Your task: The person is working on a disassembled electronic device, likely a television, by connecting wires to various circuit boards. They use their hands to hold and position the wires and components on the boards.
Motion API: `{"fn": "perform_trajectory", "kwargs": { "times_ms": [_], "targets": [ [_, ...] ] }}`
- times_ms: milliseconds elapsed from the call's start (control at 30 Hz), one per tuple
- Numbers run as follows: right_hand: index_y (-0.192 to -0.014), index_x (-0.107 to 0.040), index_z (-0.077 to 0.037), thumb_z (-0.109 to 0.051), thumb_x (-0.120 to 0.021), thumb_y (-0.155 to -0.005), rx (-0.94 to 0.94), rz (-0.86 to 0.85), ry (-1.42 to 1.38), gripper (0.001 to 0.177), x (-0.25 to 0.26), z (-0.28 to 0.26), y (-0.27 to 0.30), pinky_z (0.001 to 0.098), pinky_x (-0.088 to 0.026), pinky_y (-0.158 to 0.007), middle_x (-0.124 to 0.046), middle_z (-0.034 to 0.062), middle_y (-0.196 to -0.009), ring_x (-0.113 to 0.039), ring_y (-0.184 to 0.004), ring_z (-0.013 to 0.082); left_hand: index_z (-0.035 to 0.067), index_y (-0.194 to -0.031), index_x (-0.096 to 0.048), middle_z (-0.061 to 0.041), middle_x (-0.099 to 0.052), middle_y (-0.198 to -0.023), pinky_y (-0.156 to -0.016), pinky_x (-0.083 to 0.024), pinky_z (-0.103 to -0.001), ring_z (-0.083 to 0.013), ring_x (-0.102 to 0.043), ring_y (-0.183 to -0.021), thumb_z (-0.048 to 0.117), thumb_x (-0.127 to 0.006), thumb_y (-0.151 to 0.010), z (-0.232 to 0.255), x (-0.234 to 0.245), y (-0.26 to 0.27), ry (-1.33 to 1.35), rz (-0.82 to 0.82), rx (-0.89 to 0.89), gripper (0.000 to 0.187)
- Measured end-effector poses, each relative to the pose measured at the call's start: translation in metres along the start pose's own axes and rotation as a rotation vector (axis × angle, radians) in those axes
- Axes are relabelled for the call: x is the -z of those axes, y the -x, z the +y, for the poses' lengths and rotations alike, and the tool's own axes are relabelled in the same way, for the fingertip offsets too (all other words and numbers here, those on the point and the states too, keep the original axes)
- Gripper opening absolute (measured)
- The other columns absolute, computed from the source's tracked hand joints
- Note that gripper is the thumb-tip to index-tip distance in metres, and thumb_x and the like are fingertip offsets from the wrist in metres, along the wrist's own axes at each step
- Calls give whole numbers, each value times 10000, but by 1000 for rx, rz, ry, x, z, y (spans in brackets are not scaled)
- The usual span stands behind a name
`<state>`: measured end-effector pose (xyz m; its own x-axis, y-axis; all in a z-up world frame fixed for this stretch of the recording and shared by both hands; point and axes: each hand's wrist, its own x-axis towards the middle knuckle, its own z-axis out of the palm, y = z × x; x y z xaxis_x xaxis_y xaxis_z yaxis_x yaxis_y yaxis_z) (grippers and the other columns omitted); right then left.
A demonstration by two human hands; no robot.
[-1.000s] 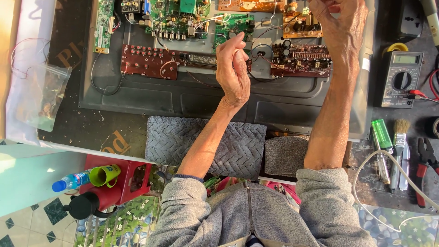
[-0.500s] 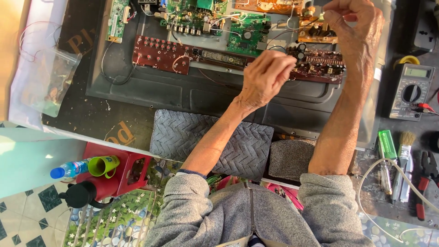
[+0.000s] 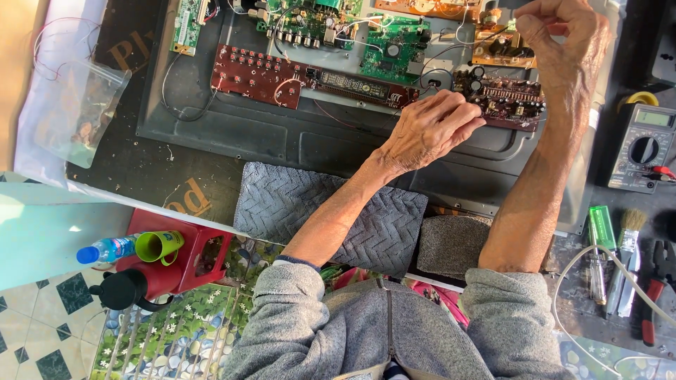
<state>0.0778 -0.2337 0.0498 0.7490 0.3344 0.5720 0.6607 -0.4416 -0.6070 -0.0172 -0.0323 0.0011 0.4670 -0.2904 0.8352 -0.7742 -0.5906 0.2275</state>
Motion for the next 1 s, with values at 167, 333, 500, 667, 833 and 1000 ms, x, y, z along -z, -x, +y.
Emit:
{"fn": "perform_trajectory", "kwargs": {
  "times_ms": [167,333,500,667,833,1000],
  "targets": [
    [-1244,-787,38,-45,-746,-1189,28,-20,4,108,-1,7,1,495,-520,-950,-766,152,-1158,-707,-1119,322,101,-1101,-570,-33,-565,-954,-763,-602,-314,-167,-600,-799,188,-657,-1078,-1,-6,5,5,-23,-11,125],
    [-1220,-807,22,19,-791,-1177,-9,-92,50,46,0,4,1,421,-515,-937,-762,115,-1184,-649,-1150,275,98,-1107,-576,-24,-574,-947,-778,-603,-306,-169,-603,-835,203,-650,-1080,-1,-6,5,-41,-36,-25,131],
    [-1227,-800,35,4,-810,-1185,-1,-125,48,53,0,6,1,404,-521,-948,-737,136,-1195,-634,-1152,277,114,-1095,-550,-12,-553,-947,-737,-580,-288,-155,-585,-832,198,-652,-1080,-1,-7,5,-53,-27,-27,133],
    [-1200,-786,19,-57,-807,-1248,15,-146,63,93,-1,10,1,489,-476,-1057,-751,126,-1181,-653,-1145,280,123,-1069,-537,-4,-536,-928,-697,-555,-270,-143,-567,-807,216,-646,-1080,-1,-7,4,-91,-30,-33,143],
    [-1221,-779,54,49,-793,-1223,15,-145,50,15,-2,1,-1,425,-548,-983,-750,158,-1201,-685,-1121,284,108,-1040,-541,-8,-532,-908,-698,-558,-268,-141,-557,-796,200,-632,-1079,-1,-4,2,-110,-24,-31,135],
    [-1209,-791,59,28,-802,-1227,41,-116,69,37,-2,10,1,434,-534,-956,-753,157,-1167,-670,-1111,285,172,-1270,-536,50,-564,-843,-687,-633,-264,-113,-614,-732,99,-579,-1101,-17,-30,26,-8,78,127,189]
  ]
}}
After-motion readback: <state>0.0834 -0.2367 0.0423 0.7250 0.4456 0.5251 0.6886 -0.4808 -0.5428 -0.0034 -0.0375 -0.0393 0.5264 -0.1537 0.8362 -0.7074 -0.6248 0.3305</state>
